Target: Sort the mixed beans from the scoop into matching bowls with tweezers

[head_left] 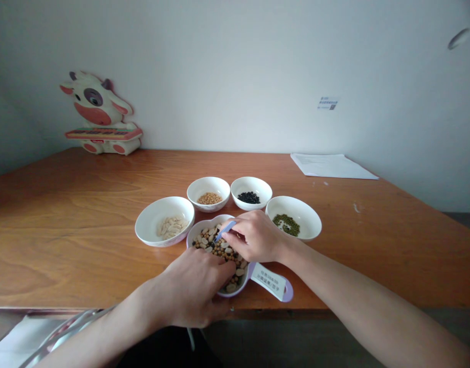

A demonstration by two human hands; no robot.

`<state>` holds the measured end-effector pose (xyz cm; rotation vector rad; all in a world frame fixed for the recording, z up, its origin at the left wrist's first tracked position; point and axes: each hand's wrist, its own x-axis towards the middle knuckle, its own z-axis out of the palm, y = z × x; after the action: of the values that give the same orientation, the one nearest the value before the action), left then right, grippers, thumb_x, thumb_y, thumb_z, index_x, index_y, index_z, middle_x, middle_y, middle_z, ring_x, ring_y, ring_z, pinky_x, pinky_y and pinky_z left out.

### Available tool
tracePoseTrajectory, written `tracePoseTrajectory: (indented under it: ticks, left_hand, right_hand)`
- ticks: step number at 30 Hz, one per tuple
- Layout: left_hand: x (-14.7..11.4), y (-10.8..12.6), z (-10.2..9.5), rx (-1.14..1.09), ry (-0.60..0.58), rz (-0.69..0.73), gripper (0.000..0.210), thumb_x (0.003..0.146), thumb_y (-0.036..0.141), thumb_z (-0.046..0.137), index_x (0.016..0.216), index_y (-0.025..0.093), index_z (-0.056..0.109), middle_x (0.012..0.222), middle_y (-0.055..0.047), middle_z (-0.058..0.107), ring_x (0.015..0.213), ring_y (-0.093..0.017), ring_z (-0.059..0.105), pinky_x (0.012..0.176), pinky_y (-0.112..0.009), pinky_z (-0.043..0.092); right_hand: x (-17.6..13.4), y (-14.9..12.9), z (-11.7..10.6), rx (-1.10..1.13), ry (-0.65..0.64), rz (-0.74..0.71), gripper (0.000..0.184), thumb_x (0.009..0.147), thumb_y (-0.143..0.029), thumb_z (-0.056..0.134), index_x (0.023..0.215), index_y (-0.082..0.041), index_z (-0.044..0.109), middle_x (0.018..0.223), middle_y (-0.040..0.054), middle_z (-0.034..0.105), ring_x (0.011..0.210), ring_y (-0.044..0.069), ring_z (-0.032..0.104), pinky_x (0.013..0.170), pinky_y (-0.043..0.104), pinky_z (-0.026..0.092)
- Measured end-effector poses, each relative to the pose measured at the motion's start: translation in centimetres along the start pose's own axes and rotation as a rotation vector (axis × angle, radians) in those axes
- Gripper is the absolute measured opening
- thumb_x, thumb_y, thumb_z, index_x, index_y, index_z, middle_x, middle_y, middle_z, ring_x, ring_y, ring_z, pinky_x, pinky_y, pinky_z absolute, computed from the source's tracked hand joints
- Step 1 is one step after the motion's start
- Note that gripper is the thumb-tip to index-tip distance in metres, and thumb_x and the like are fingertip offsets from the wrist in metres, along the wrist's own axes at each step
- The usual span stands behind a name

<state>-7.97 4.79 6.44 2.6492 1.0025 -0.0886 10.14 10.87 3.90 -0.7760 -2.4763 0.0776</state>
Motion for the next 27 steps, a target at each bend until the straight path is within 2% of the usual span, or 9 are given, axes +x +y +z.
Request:
tracePoseTrajectory:
  ticks: [6,27]
  left_hand:
    - [-0.05,-0.04,0.05,-0.004,-0.01,-0.005,0.014,0.076,0.031,0.065,0.083,0.02,0.06,0.087,-0.003,0.069,0.074,-0.022,0.063,0.061,-0.033,0.041]
    - [-0.09,-0.01,0.08,0.021,-0.007,-0.007,0.013,0.077,0.032,0.063,0.082,0.022,0.057,0.085,0.0,0.069,0.072,-0.022,0.062,0.061,-0.034,0.042]
  right_hand:
    - [0.0,0.05,-0.15,0.023,0.018,-0.001,0.033,0.088,-0.022,0.053,0.056,-0.015,0.056,0.052,0.0013,0.056,0.05,0.011,0.046,0.052,0.027,0.03]
    - [0.17,-0.09,-0.95,0.049,0.054,0.009,0.031,0.087,-0.021,0.05,0.057,-0.015,0.057,0.051,0.0009,0.055,0.05,0.011,0.045,0.051,0.026,0.032]
